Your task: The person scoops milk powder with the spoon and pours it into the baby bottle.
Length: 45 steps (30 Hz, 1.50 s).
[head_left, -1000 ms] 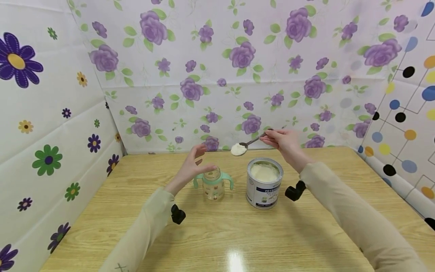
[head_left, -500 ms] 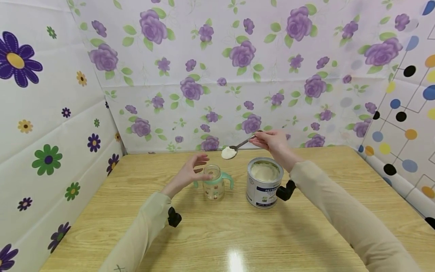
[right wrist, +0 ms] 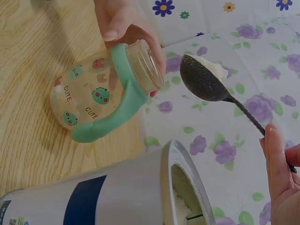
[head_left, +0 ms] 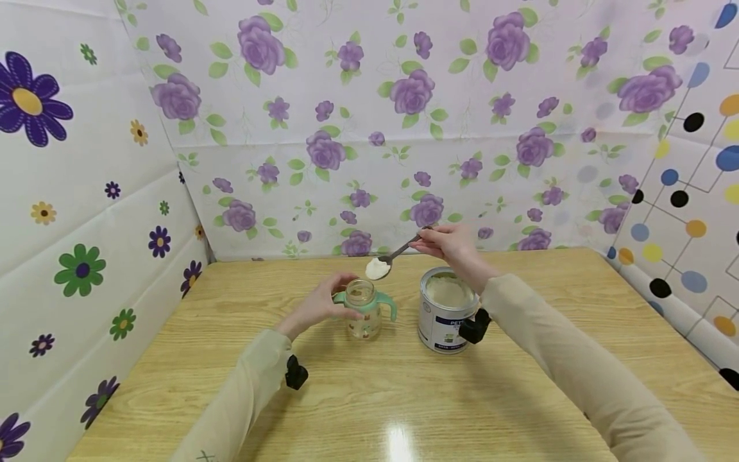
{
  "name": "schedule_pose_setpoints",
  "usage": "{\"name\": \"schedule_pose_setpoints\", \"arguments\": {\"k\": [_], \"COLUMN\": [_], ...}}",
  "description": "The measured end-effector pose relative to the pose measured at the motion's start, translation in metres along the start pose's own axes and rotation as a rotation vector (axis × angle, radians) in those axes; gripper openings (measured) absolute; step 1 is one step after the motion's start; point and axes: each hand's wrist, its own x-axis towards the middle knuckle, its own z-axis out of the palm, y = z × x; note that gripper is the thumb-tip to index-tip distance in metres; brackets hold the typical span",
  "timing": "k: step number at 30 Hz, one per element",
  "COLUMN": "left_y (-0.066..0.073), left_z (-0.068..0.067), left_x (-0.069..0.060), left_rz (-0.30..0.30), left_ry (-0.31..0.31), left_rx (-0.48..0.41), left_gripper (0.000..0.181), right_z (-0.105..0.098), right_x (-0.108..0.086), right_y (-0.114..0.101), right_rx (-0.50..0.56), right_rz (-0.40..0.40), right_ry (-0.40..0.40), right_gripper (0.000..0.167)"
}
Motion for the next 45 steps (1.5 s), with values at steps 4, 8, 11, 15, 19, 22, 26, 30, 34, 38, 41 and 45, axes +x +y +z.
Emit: {"name": "schedule_pose_setpoints", "arguments": {"k": [4,8,11,15,19,22,26,30,34,38,41,45], "left_y": [0.007,-0.006,-0.016,-0.02,-0.016,-0.003,0.014,0.019,0.019,0.018,0.018,0.018], "left_z": [0.001,0.001,0.001,0.003,0.005,0.007,0.009,0.01,0.01,0.009,0.009,0.009], "left_x": [-0.003,0.001,0.004,0.006,0.004,0.0,-0.005,-0.005,-0.004,-0.004,-0.003,-0.004], "left_rz": [0.022,0.014,0.021,0.04,0.02,0.012,-0.007,-0.027,-0.024,-0.021,-0.023,-0.027], "left_ry": [-0.003,0.029,0.053,0.08,0.114,0.125,0.122,0.124,0.127,0.127,0.13,0.131], "left_rx": [0.0,0.016,0.028,0.025,0.028,0.028,0.044,0.067,0.076,0.073,0.07,0.065], "left_gripper": [0.068,0.065,0.063,0.061,0.059,0.058,0.057,0.057,0.057,0.056,0.056,0.055], "right_z": [0.005,0.009,0.012,0.016,0.02,0.022,0.024,0.026,0.029,0.033,0.035,0.037], "right_x": [0.001,0.002,0.002,0.002,0.0,0.0,0.002,0.002,0.002,0.0,-0.001,0.0], "right_y": [0.002,0.003,0.004,0.005,0.006,0.007,0.011,0.013,0.014,0.015,0.015,0.016], "right_rx": [-0.004,-0.019,-0.028,-0.04,-0.057,-0.063,-0.086,-0.111,-0.137,-0.161,-0.165,-0.175], "right_rz": [0.012,0.026,0.033,0.026,0.012,0.001,-0.024,-0.04,-0.053,-0.077,-0.09,-0.097], "right_ry": [-0.001,0.007,0.012,0.007,-0.003,-0.01,-0.02,-0.016,-0.016,-0.029,-0.031,-0.035], "right_gripper": [0.031,0.03,0.029,0.029,0.03,0.029,0.026,0.023,0.022,0.022,0.021,0.02]}}
